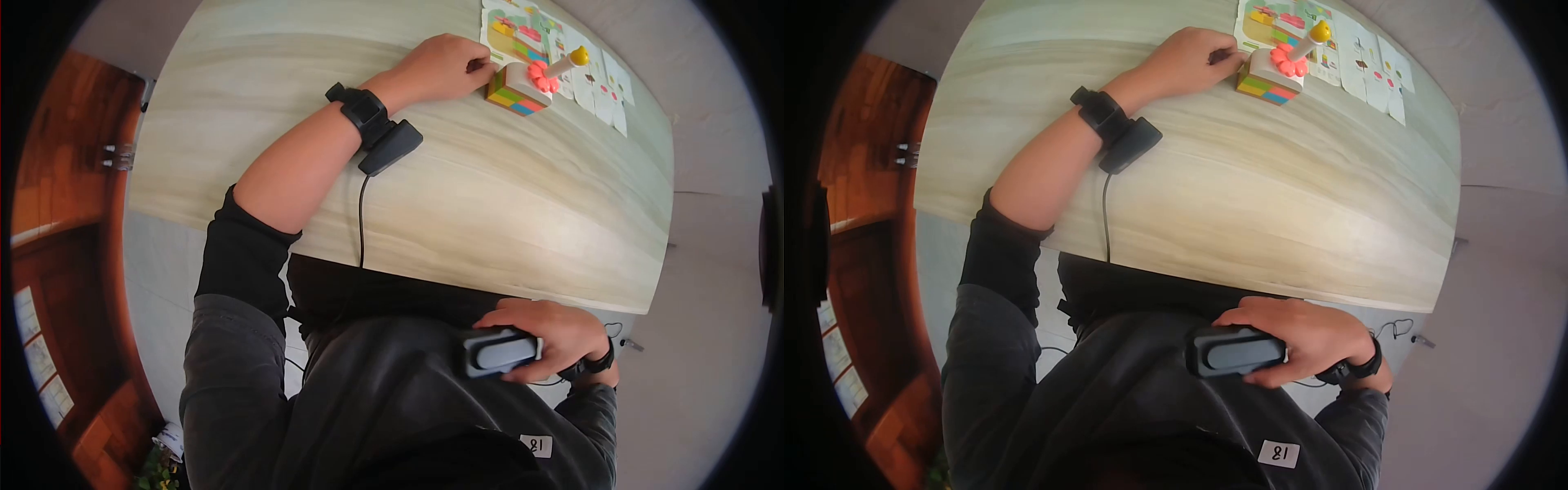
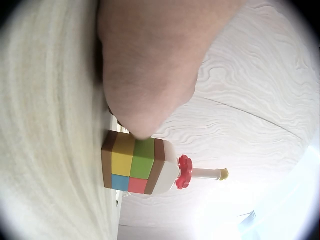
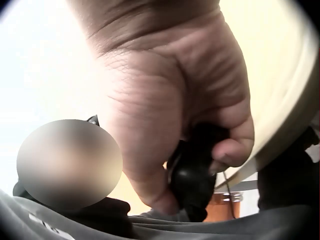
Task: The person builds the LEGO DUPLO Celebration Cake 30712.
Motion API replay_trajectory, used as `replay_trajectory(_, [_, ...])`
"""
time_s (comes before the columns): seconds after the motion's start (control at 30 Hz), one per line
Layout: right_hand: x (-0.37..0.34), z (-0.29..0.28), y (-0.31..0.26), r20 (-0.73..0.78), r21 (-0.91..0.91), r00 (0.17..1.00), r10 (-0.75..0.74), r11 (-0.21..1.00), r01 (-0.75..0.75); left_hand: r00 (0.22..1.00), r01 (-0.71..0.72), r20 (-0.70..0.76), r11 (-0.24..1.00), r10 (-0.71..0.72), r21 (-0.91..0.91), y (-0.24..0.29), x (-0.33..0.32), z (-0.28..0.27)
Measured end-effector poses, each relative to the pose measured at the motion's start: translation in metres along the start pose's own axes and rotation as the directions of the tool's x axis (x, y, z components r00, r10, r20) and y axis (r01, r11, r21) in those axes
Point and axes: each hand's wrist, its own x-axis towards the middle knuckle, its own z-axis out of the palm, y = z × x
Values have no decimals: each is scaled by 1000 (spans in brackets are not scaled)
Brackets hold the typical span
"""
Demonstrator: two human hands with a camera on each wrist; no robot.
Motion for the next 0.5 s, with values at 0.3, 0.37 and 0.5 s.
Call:
replay_trajectory(0.3, [49, -34, -42, -591, 145, 755, -284, 884, 446, 997, 63, 33, 998, -62, -20, 7, 4, -4])
replay_trajectory(0.37, [68, -39, -58, -632, 233, 735, -243, 846, 480, 995, 88, 49, 996, -87, -10, 3, 6, -4])
replay_trajectory(0.5, [87, -67, -70, -731, 374, 675, -104, 766, 523, 996, -58, -73, 990, 49, -127, 1, 0, -1])
